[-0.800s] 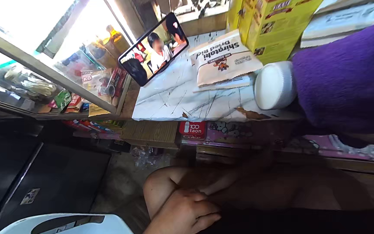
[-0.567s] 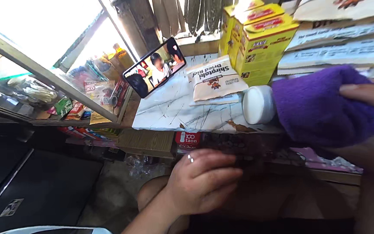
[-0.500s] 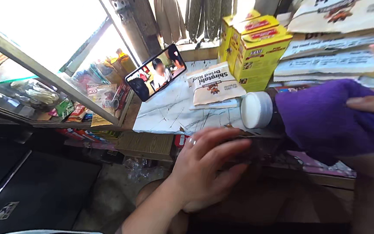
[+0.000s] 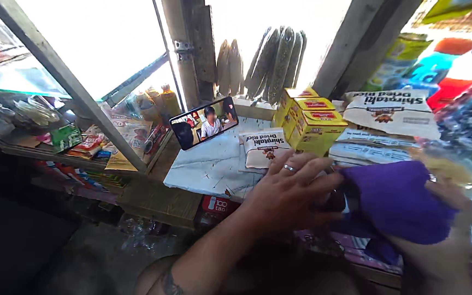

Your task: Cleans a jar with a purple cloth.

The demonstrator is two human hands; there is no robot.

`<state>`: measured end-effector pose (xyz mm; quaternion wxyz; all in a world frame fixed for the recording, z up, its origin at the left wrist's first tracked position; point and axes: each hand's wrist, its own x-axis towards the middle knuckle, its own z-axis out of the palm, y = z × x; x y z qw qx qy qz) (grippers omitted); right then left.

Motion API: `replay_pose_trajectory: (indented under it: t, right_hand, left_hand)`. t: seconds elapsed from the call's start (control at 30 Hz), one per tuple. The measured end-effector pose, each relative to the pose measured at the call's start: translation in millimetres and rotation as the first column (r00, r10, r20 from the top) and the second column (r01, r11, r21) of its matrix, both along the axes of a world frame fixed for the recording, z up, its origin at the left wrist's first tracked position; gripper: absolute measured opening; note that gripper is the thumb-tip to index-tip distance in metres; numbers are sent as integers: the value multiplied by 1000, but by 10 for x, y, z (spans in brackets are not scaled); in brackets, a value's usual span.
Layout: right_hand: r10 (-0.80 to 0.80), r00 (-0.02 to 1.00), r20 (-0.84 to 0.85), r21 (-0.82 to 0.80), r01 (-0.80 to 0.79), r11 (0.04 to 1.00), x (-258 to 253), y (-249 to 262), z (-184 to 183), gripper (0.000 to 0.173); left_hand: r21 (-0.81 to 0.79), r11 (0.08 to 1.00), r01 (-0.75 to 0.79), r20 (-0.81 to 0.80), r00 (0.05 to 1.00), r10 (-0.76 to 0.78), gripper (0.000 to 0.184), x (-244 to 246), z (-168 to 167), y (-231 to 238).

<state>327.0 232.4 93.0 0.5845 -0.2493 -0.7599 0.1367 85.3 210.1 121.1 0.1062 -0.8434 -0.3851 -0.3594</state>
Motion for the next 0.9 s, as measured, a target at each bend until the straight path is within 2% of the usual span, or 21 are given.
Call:
replay_pose_trajectory:
  t: [0.17, 0.33, 0.47, 0.53, 0.73, 0.9]
  right_hand:
    - [26, 999, 25, 17, -27, 999, -41, 1, -7, 68]
    - [24, 1000, 18, -10, -23, 1000, -47, -30, 6, 70]
    - [-7, 1000, 14, -24, 8, 1000, -45, -25, 24, 72]
    - [-16, 998, 68, -15, 17, 1000, -64, -24, 82, 70]
    - [-13, 930, 367, 1, 14, 1000, -274, -48, 385, 63]
    - [39, 929, 367, -148, 17, 989, -246, 83, 460, 77]
  left_hand:
    - [-115, 982, 153, 149, 979, -135, 51, -82, 17, -5]
    - [-216, 969, 117, 234, 970, -65, 61, -81, 32, -30]
    - [-206, 967, 147, 295, 952, -82, 71, -102, 4, -34]
    - [-213, 962, 172, 313, 944, -100, 75, -118, 8, -31]
    - [-265, 946, 187, 320, 943, -97, 80, -129, 37, -12]
    - [-293, 940, 173, 308, 948, -78, 91, -136, 62, 1]
